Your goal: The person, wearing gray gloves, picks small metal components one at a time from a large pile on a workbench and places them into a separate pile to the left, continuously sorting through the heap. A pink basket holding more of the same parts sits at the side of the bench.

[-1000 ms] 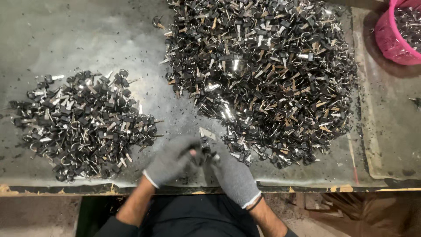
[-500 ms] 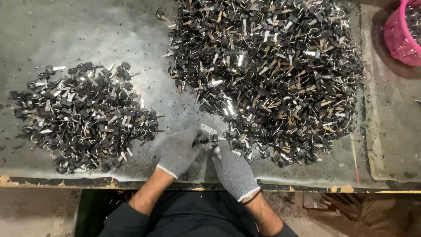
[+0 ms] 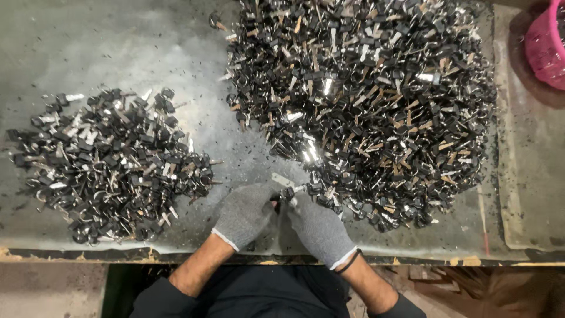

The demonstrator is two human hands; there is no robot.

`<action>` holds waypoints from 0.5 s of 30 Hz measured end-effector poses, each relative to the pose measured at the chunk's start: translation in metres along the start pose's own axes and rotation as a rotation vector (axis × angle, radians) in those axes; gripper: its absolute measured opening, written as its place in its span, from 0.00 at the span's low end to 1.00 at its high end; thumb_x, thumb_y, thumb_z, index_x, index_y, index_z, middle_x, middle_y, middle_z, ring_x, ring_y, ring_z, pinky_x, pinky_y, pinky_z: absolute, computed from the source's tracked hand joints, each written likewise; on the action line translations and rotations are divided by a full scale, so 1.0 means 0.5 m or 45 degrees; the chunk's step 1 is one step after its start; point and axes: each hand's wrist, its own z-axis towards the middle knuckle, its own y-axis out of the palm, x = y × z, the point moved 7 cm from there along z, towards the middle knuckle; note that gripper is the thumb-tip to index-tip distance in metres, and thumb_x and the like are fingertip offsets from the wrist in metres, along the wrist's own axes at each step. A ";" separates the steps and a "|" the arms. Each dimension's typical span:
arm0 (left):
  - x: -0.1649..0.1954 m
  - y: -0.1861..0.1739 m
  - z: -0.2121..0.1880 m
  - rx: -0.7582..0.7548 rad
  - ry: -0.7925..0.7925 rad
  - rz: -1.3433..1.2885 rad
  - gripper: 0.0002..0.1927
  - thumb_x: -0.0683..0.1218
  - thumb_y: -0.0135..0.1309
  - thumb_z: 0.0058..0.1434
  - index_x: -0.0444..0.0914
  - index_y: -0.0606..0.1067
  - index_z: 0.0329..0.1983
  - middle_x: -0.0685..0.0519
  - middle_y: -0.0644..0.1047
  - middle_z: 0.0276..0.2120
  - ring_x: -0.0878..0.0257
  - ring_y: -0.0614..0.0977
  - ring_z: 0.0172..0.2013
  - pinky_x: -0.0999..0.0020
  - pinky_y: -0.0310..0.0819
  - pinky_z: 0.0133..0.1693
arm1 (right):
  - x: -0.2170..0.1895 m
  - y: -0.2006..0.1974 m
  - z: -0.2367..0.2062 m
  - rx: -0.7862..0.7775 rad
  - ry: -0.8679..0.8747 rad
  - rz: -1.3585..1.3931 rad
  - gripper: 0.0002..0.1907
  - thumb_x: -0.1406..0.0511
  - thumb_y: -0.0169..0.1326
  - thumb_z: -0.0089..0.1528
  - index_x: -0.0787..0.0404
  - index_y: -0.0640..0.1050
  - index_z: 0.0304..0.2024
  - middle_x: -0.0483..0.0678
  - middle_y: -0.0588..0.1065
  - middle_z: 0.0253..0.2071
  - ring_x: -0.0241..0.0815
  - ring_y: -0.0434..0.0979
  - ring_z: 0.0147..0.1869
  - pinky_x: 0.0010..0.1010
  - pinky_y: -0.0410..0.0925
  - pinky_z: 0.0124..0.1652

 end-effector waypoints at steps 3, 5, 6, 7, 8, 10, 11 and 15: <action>0.001 0.002 0.003 0.019 0.054 -0.007 0.14 0.42 0.57 0.55 0.40 0.78 0.46 0.43 0.81 0.36 0.41 0.82 0.38 0.47 0.75 0.41 | 0.004 0.004 0.000 0.001 0.043 -0.305 0.12 0.60 0.50 0.67 0.62 0.69 0.47 0.55 0.78 0.31 0.51 0.83 0.28 0.41 0.75 0.25; -0.002 0.010 0.002 -0.004 0.048 0.024 0.12 0.40 0.55 0.56 0.40 0.78 0.44 0.44 0.81 0.36 0.43 0.83 0.39 0.48 0.76 0.42 | -0.007 -0.001 0.001 0.073 0.011 -0.393 0.12 0.60 0.50 0.67 0.62 0.69 0.46 0.54 0.77 0.32 0.51 0.83 0.28 0.41 0.75 0.24; 0.000 0.009 0.000 0.049 0.075 0.025 0.14 0.40 0.55 0.55 0.40 0.78 0.45 0.44 0.81 0.35 0.43 0.82 0.38 0.48 0.76 0.40 | -0.018 -0.008 0.000 0.154 -0.045 -0.338 0.12 0.60 0.51 0.66 0.62 0.70 0.44 0.54 0.77 0.32 0.52 0.83 0.28 0.41 0.74 0.24; 0.003 0.009 -0.005 0.097 0.099 0.026 0.15 0.39 0.55 0.55 0.40 0.78 0.46 0.44 0.81 0.35 0.42 0.82 0.37 0.48 0.76 0.39 | -0.027 -0.016 -0.003 0.232 -0.097 -0.281 0.12 0.59 0.52 0.66 0.61 0.70 0.43 0.54 0.77 0.31 0.52 0.82 0.27 0.41 0.74 0.23; 0.005 0.008 -0.009 0.147 0.126 0.027 0.16 0.39 0.55 0.54 0.40 0.79 0.47 0.44 0.80 0.34 0.42 0.82 0.36 0.48 0.76 0.37 | -0.018 -0.006 -0.001 0.139 -0.008 -0.240 0.14 0.58 0.52 0.67 0.61 0.70 0.46 0.53 0.77 0.31 0.52 0.82 0.28 0.41 0.74 0.24; 0.008 0.012 -0.013 0.203 0.190 0.066 0.15 0.40 0.55 0.54 0.39 0.79 0.45 0.44 0.80 0.32 0.43 0.81 0.34 0.48 0.75 0.36 | -0.001 0.013 -0.005 -0.049 0.164 -0.166 0.17 0.56 0.51 0.68 0.61 0.69 0.50 0.52 0.78 0.29 0.52 0.82 0.30 0.40 0.74 0.27; 0.009 0.014 -0.016 0.233 0.215 0.081 0.14 0.40 0.56 0.54 0.39 0.78 0.44 0.44 0.79 0.32 0.44 0.81 0.33 0.48 0.75 0.36 | -0.012 0.005 -0.006 0.026 0.080 -0.190 0.16 0.58 0.52 0.66 0.62 0.69 0.48 0.53 0.78 0.34 0.52 0.82 0.29 0.40 0.74 0.25; 0.006 0.023 -0.019 0.235 0.245 0.133 0.11 0.39 0.55 0.54 0.37 0.78 0.41 0.45 0.78 0.30 0.45 0.80 0.32 0.50 0.75 0.36 | -0.022 -0.003 -0.009 0.123 -0.037 -0.224 0.14 0.61 0.53 0.63 0.65 0.69 0.44 0.56 0.76 0.46 0.48 0.82 0.27 0.38 0.74 0.21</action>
